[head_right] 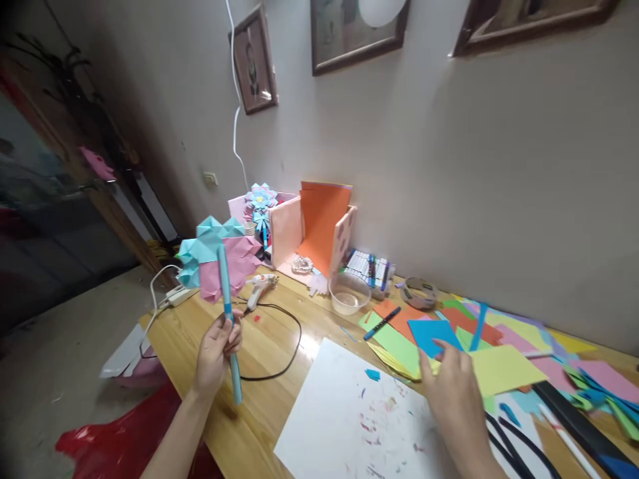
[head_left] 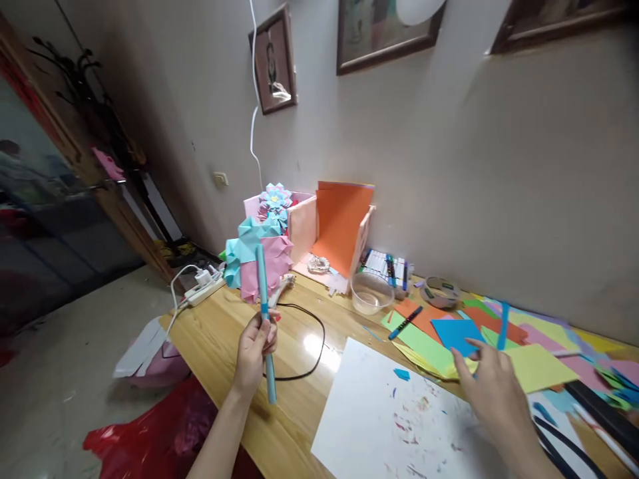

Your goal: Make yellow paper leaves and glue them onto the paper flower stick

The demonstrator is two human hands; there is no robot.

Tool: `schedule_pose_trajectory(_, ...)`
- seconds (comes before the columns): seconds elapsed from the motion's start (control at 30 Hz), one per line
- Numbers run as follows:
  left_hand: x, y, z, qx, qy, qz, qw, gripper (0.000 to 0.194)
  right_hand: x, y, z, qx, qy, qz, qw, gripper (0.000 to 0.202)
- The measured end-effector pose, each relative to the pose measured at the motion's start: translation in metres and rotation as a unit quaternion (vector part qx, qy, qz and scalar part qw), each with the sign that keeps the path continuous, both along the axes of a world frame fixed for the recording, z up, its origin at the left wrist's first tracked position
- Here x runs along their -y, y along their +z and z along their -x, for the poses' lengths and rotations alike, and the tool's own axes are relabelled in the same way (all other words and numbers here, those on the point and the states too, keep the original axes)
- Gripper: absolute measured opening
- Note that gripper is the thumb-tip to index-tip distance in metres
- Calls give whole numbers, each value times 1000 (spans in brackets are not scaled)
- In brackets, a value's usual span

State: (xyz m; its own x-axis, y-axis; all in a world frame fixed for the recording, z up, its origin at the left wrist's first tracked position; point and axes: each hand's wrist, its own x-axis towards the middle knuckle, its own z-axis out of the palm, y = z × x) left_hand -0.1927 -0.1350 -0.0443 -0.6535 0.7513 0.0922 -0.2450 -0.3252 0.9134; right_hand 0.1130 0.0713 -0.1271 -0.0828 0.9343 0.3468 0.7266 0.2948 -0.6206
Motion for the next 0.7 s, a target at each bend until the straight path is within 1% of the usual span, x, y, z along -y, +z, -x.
schedule_pose_trajectory(0.03, 7, 1, 8, -7, 25, -8, 1000, 26, 9, 7, 24, -12, 47, 25, 999, 38)
schedule_pose_trajectory(0.07, 14, 3, 15, -14, 46, -17, 999, 25, 19, 14, 54, -35, 126, 71, 989, 34)
schedule_pose_trajectory(0.1, 20, 4, 22, -21, 64, -24, 997, 24, 30, 18, 87, -54, 207, 110, 971, 32)
schedule_pose_trajectory(0.17, 28, 7, 36, -38, 98, -31, 994, 24, 52, 22, 159, -98, 317, 156, 931, 30)
schedule_pose_trajectory(0.2, 30, 8, 42, -49, 117, -27, 992, 25, 61, 21, 195, -114, 341, 176, 917, 29)
schedule_pose_trajectory(0.23, 31, 8, 48, -60, 139, -20, 988, 26, 69, 20, 230, -120, 342, 190, 913, 29)
schedule_pose_trajectory(0.3, 31, 5, 60, -80, 179, -1, 981, 28, 79, 15, 288, -118, 316, 180, 924, 31)
schedule_pose_trajectory(0.37, 29, 0, 69, -90, 206, 10, 974, 31, 83, 12, 329, -120, 284, 163, 937, 34)
schedule_pose_trajectory(0.43, 26, -7, 76, -87, 215, 15, 973, 33, 85, 11, 354, -127, 256, 153, 946, 35)
schedule_pose_trajectory(0.53, 22, -17, 84, -70, 209, 27, 975, 37, 84, 10, 368, -153, 249, 152, 944, 27)
schedule_pose_trajectory(0.6, 20, -23, 89, -68, 209, 46, 974, 38, 81, 10, 367, -180, 265, 160, 934, 18)
schedule_pose_trajectory(0.63, 19, -25, 91, -72, 208, 54, 974, 39, 80, 12, 364, -197, 275, 164, 927, 18)
schedule_pose_trajectory(0.7, 13, -29, 95, -85, 200, 59, 974, 39, 76, 17, 350, -239, 295, 169, 909, 26)
